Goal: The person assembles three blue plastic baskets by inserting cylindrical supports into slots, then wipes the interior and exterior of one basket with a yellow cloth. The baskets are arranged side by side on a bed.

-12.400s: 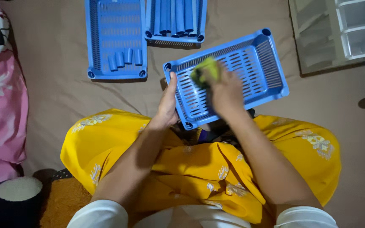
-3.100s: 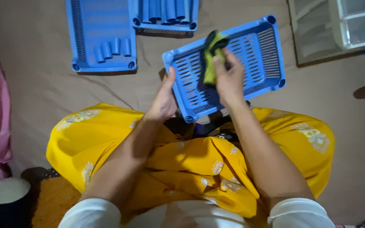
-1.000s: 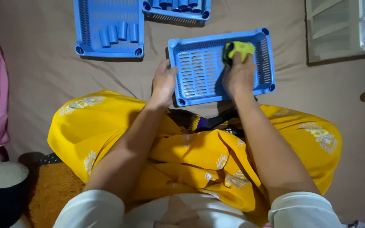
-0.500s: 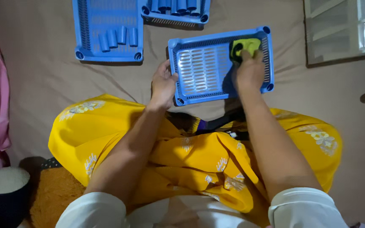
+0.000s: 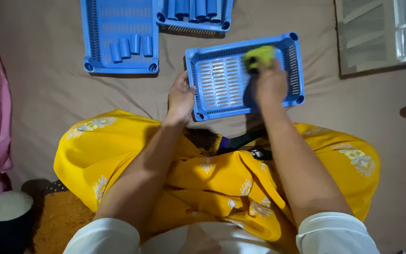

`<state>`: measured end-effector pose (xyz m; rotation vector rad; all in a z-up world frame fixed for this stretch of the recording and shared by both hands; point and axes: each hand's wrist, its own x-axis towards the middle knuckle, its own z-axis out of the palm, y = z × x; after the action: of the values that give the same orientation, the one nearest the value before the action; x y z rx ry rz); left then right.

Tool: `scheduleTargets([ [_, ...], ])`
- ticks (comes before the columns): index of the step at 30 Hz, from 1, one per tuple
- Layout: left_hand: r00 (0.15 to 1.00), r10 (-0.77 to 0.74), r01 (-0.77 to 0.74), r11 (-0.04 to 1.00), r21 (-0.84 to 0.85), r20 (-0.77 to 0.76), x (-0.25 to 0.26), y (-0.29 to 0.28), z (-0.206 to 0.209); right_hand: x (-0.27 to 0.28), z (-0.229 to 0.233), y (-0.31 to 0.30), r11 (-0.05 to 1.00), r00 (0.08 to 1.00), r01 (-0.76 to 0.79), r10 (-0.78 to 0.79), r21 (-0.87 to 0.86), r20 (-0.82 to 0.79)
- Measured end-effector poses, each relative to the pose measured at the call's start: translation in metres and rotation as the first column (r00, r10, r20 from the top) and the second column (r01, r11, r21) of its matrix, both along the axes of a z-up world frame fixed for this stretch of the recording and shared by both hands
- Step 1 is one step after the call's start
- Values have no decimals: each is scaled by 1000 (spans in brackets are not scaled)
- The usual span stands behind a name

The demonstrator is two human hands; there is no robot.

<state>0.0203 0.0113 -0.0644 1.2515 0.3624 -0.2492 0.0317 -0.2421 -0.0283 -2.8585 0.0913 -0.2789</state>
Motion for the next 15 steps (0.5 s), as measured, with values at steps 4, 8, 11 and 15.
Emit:
scheduleTargets([
  [4, 998, -23, 25, 999, -36, 62, -1, -3, 6, 3, -8, -11, 983, 984, 172, -174, 69, 25],
  [8, 994, -32, 47, 989, -142, 107, -3, -2, 6, -4, -16, 35, 992, 998, -65, 63, 105, 15],
  [11, 993, -43, 64, 980, -189, 110, -3, -3, 3, -11, -11, 74, 903, 948, -316, 316, 290, 45],
  [15, 992, 17, 6, 984, -178, 128, -4, -3, 2, -16, 15, 88, 824, 883, -412, 466, 390, -52],
])
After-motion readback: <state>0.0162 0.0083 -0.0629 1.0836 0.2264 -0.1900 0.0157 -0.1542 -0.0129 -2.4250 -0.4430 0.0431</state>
